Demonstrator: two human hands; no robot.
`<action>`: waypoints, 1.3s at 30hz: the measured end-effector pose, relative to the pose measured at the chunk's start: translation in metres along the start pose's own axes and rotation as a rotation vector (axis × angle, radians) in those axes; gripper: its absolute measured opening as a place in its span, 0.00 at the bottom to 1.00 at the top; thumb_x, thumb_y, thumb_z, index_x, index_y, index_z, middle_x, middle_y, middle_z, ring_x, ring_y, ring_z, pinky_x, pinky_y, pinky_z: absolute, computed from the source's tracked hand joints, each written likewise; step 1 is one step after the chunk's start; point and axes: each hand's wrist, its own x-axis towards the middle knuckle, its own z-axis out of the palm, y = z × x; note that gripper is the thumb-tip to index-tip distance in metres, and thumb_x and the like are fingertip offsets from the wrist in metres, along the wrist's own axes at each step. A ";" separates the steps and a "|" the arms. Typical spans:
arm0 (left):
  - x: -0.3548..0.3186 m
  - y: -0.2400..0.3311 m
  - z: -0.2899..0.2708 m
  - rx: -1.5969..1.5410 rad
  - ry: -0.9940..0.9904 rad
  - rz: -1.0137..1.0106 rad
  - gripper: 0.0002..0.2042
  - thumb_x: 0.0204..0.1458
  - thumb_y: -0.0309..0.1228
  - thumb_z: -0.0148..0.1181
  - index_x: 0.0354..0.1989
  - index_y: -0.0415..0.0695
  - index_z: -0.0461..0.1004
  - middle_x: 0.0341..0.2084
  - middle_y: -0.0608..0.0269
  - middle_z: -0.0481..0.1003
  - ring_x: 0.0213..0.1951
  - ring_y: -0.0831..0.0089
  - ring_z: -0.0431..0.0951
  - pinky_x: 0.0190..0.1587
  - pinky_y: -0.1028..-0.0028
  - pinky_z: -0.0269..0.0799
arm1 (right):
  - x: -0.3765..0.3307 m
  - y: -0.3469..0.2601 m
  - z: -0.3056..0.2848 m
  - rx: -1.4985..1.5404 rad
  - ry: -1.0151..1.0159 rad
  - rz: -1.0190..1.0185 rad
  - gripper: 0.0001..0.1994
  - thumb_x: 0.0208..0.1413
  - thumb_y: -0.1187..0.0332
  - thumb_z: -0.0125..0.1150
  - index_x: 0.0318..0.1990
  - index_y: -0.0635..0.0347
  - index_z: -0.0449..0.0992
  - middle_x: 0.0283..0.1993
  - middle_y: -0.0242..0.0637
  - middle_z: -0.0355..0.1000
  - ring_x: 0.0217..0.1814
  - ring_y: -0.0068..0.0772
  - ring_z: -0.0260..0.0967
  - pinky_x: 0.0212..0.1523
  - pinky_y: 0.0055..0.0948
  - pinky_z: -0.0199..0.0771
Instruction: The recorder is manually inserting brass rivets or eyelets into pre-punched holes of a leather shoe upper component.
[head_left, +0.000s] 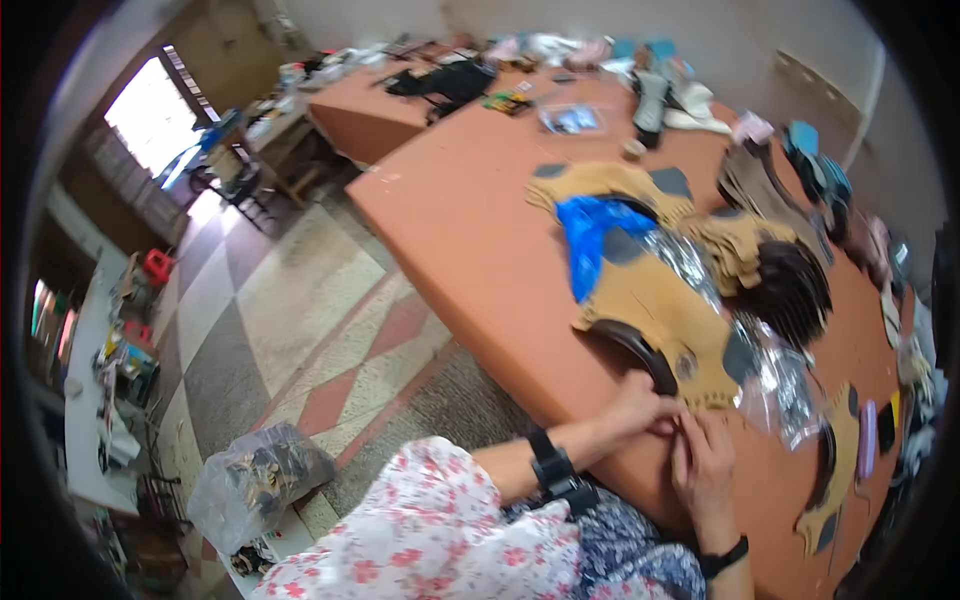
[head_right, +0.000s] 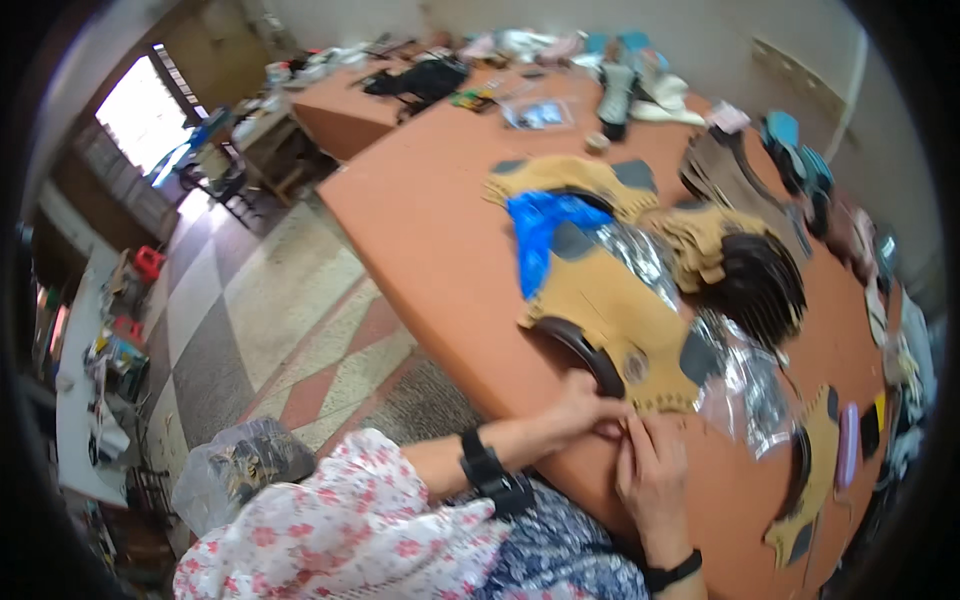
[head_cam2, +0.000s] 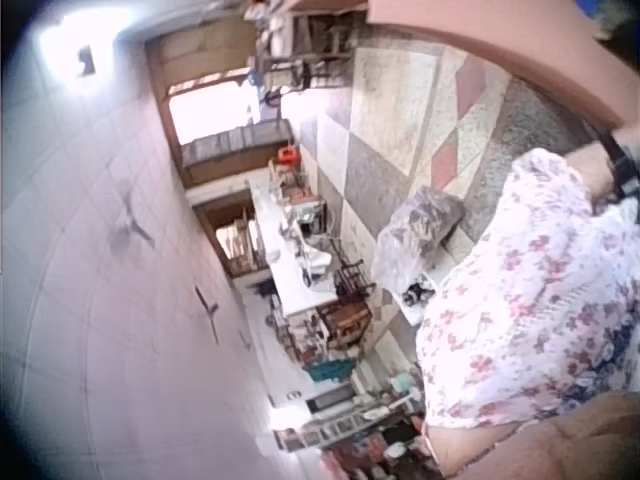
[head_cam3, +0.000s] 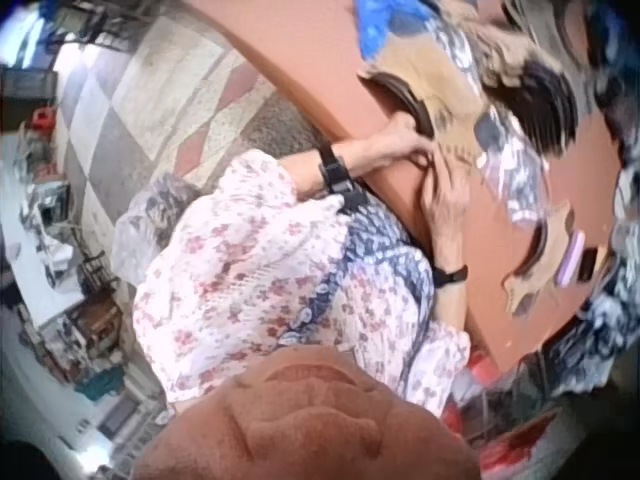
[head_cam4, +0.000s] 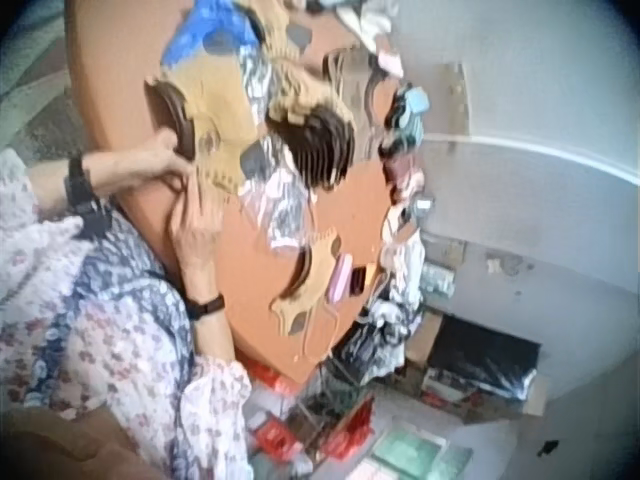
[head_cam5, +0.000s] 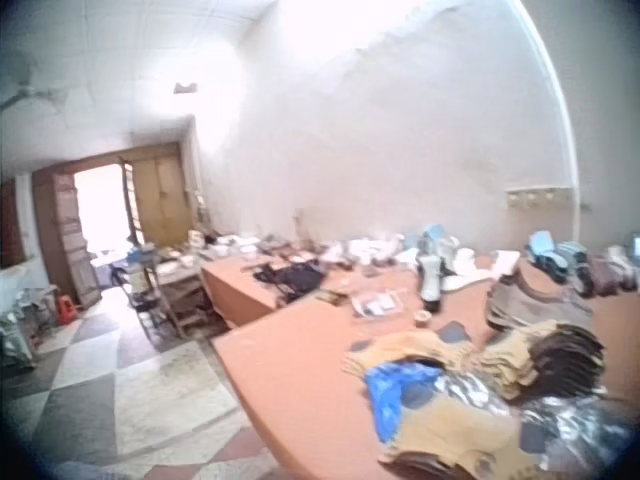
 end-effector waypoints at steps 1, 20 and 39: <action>-0.002 0.006 -0.004 0.043 0.036 -0.038 0.11 0.45 0.23 0.61 0.38 0.33 0.72 0.30 0.59 0.76 0.26 0.75 0.77 0.26 0.81 0.76 | 0.006 -0.002 0.002 0.085 -0.012 0.061 0.16 0.46 0.79 0.56 0.45 0.66 0.72 0.44 0.46 0.68 0.45 0.48 0.67 0.45 0.38 0.68; -0.006 0.013 -0.017 -0.144 -0.050 -0.108 0.09 0.49 0.20 0.55 0.38 0.30 0.72 0.32 0.52 0.76 0.33 0.68 0.78 0.35 0.74 0.79 | 0.003 0.008 0.010 0.374 0.094 0.257 0.12 0.49 0.81 0.52 0.42 0.64 0.74 0.42 0.42 0.70 0.41 0.41 0.71 0.41 0.30 0.72; -0.008 0.014 -0.012 -0.059 -0.042 -0.057 0.11 0.46 0.16 0.55 0.40 0.30 0.70 0.35 0.53 0.75 0.34 0.69 0.78 0.36 0.76 0.78 | -0.001 0.011 0.015 -0.213 0.029 -0.130 0.15 0.45 0.74 0.53 0.43 0.69 0.73 0.43 0.43 0.68 0.46 0.39 0.68 0.40 0.32 0.68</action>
